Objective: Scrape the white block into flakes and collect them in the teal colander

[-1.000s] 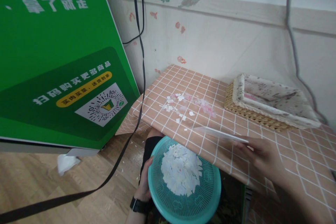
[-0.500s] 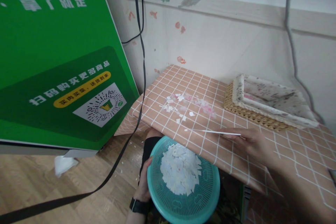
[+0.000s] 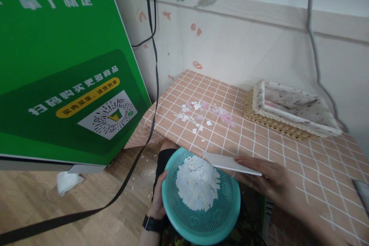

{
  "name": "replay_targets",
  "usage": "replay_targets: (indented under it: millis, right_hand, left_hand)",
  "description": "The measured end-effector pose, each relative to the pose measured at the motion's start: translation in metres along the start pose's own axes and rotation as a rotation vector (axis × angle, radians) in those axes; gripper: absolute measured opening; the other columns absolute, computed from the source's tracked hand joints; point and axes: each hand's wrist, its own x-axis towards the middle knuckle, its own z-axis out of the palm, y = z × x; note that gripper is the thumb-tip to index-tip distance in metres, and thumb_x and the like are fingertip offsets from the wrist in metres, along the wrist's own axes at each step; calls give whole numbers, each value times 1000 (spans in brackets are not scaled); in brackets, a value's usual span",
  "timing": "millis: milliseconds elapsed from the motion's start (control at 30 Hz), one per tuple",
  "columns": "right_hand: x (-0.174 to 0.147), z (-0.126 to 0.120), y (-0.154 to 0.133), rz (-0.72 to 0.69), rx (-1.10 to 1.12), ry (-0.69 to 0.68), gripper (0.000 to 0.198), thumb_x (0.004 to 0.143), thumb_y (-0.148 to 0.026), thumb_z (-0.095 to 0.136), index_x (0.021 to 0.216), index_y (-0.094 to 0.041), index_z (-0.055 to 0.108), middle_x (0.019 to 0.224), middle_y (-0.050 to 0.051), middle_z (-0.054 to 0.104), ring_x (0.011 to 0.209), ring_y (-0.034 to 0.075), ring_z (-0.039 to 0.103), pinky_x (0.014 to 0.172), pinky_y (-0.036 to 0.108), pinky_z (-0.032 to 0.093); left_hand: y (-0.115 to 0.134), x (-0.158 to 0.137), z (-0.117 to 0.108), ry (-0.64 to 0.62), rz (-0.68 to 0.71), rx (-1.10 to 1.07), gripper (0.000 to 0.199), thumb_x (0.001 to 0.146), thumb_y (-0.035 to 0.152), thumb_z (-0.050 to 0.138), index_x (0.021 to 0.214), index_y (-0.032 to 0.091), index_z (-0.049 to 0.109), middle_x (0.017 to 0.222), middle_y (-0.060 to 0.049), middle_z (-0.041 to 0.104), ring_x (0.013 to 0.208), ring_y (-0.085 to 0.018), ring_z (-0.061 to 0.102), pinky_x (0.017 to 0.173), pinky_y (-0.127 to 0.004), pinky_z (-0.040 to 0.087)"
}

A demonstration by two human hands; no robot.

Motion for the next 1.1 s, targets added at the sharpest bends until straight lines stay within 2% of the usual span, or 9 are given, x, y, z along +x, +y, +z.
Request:
replay_targets:
  millis: [167,333,433,567,633,733,900,1000,1100]
  right_hand:
    - [-2,9,11,71,-59,53,31,87,-24,44,112,-24,62,108,5,67,96,20,64,78,31,55]
    - [-3,0,21,252,-96,114,28,87,-25,46,107,-25,66,102,4,69,91,22,66,75,32,55]
    - [-6,-2,15,317,-134,145,28,86,-28,48,106,-24,66,97,5,70,83,23,68,68,32,56]
    - [-8,12,-4,282,-165,189,24,85,-30,51,99,-24,69,88,5,72,73,21,68,63,28,54]
    - [-5,22,-8,292,-178,218,23,85,-32,50,91,-23,70,80,5,72,66,20,67,58,27,52]
    - [2,28,-2,411,-241,313,28,84,-39,51,78,-19,70,62,4,68,50,17,61,45,24,43]
    - [16,14,26,607,-299,438,39,83,-47,51,66,-15,66,45,1,54,40,14,50,39,24,33]
    - [26,7,31,607,-232,473,36,83,-46,51,71,-15,66,49,0,54,44,14,51,40,23,34]
    - [37,10,22,529,-137,392,35,85,-44,49,71,-16,65,52,0,57,47,13,53,43,22,37]
  left_hand:
    - [-1,0,1,16,12,42,14,74,27,66,80,14,68,71,-3,72,61,-18,65,66,-30,51]
    - [-1,0,2,53,14,22,12,72,26,67,79,15,68,70,-2,72,62,-17,65,73,-32,51]
    - [0,-1,4,55,-18,18,13,73,26,66,77,14,68,70,-4,72,62,-17,65,73,-31,50]
    - [1,-2,5,59,-27,8,14,74,27,65,78,14,68,71,-4,72,64,-17,65,71,-29,50]
    - [2,-2,5,46,-14,5,14,74,27,65,80,14,68,72,-3,72,65,-17,65,73,-30,50]
    - [4,-1,4,24,-22,6,17,74,29,65,81,13,68,73,-4,72,67,-19,66,75,-33,50]
    - [12,-8,13,79,-28,27,25,71,31,66,89,14,68,80,-7,73,79,-26,67,78,-39,50]
    - [18,-19,27,147,-10,45,34,68,34,66,98,18,67,89,-10,72,88,-33,65,78,-45,50]
    - [24,-31,40,178,10,54,41,66,36,66,105,21,66,98,-12,71,93,-39,63,78,-49,49]
